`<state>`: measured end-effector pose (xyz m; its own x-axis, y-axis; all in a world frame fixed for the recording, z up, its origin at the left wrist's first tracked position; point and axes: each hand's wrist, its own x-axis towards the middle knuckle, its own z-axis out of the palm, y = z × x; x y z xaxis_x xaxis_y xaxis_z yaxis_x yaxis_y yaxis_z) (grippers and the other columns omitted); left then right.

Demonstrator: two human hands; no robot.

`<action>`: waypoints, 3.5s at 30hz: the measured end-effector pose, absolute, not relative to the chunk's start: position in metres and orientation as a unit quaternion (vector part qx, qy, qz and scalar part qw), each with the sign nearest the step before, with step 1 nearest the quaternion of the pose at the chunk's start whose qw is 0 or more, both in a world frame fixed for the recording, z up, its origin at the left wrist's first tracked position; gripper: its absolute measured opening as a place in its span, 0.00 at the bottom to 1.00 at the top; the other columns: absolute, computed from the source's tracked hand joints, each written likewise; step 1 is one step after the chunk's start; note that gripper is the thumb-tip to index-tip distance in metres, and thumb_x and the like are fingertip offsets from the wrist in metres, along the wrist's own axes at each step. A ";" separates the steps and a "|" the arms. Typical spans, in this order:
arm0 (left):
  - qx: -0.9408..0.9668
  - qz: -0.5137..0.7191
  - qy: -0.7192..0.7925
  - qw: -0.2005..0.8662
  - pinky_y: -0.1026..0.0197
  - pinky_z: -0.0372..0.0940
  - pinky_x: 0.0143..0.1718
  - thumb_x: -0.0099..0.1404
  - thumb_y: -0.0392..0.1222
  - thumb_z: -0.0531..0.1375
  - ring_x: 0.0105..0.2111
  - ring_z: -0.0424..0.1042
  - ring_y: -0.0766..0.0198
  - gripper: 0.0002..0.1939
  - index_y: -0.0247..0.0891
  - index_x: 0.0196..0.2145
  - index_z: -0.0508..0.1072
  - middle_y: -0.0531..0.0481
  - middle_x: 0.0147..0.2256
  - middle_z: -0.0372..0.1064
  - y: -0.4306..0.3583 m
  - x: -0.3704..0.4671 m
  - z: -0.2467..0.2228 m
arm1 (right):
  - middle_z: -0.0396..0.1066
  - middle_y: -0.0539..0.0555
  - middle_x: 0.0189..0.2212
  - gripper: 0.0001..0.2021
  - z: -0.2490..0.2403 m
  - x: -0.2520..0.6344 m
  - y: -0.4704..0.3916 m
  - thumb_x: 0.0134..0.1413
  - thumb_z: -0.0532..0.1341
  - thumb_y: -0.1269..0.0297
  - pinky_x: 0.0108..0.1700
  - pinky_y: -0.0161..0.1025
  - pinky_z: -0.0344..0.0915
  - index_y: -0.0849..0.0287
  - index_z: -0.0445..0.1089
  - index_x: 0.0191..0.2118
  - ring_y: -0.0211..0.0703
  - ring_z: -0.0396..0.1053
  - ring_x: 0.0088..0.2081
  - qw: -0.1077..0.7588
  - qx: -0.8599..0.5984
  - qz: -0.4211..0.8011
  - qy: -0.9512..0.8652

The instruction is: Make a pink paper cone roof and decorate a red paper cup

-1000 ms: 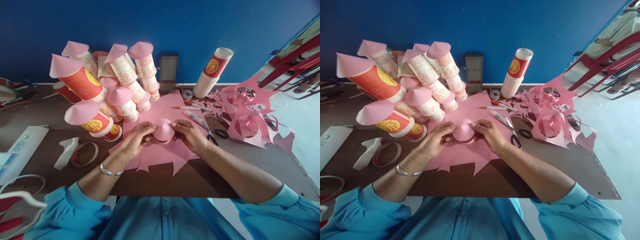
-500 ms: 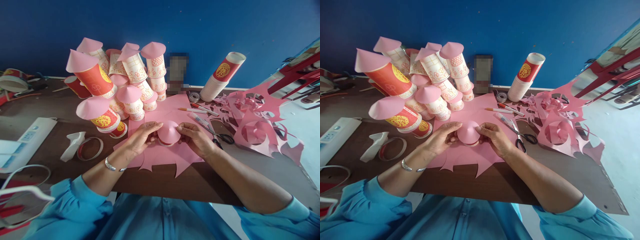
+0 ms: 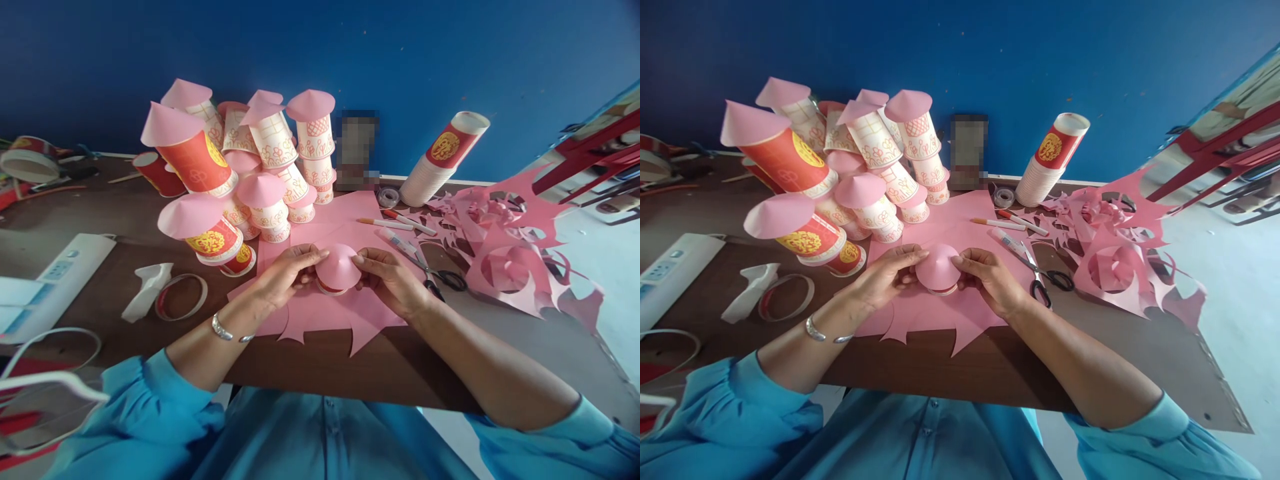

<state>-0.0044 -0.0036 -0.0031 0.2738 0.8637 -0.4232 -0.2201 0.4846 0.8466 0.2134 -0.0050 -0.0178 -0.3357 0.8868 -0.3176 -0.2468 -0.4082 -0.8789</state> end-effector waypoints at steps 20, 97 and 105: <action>0.350 0.370 0.519 0.686 0.63 0.49 0.27 0.46 0.57 0.78 0.24 0.61 0.68 0.26 0.39 0.24 0.69 0.55 0.23 0.64 0.011 0.004 -0.007 | 0.60 0.44 0.21 0.31 -0.015 0.206 -0.001 0.40 0.80 0.37 0.26 0.36 0.62 0.56 0.64 0.23 0.34 0.62 0.22 0.391 -0.441 0.696 -0.410; 0.913 0.215 0.288 0.191 0.38 0.69 0.65 0.72 0.43 0.66 0.63 0.77 0.45 0.08 0.43 0.42 0.86 0.47 0.54 0.83 0.007 0.025 0.009 | 0.79 0.51 0.35 0.23 -0.024 0.257 -0.016 0.64 0.70 0.42 0.46 0.47 0.78 0.53 0.72 0.53 0.46 0.78 0.40 0.545 -0.437 0.450 -0.557; 0.912 0.218 0.287 0.194 0.36 0.68 0.65 0.78 0.41 0.56 0.63 0.76 0.47 0.16 0.44 0.43 0.86 0.44 0.58 0.81 0.003 0.024 0.015 | 0.79 0.50 0.34 0.23 -0.029 0.257 -0.011 0.62 0.71 0.44 0.45 0.47 0.78 0.54 0.72 0.53 0.44 0.77 0.39 0.527 -0.450 0.465 -0.551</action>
<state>0.0244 0.0034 0.0146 0.7399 0.6087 0.2864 0.4391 -0.7596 0.4798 0.2573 -0.0113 -0.0287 -0.0403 0.9860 0.1617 0.0052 0.1620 -0.9868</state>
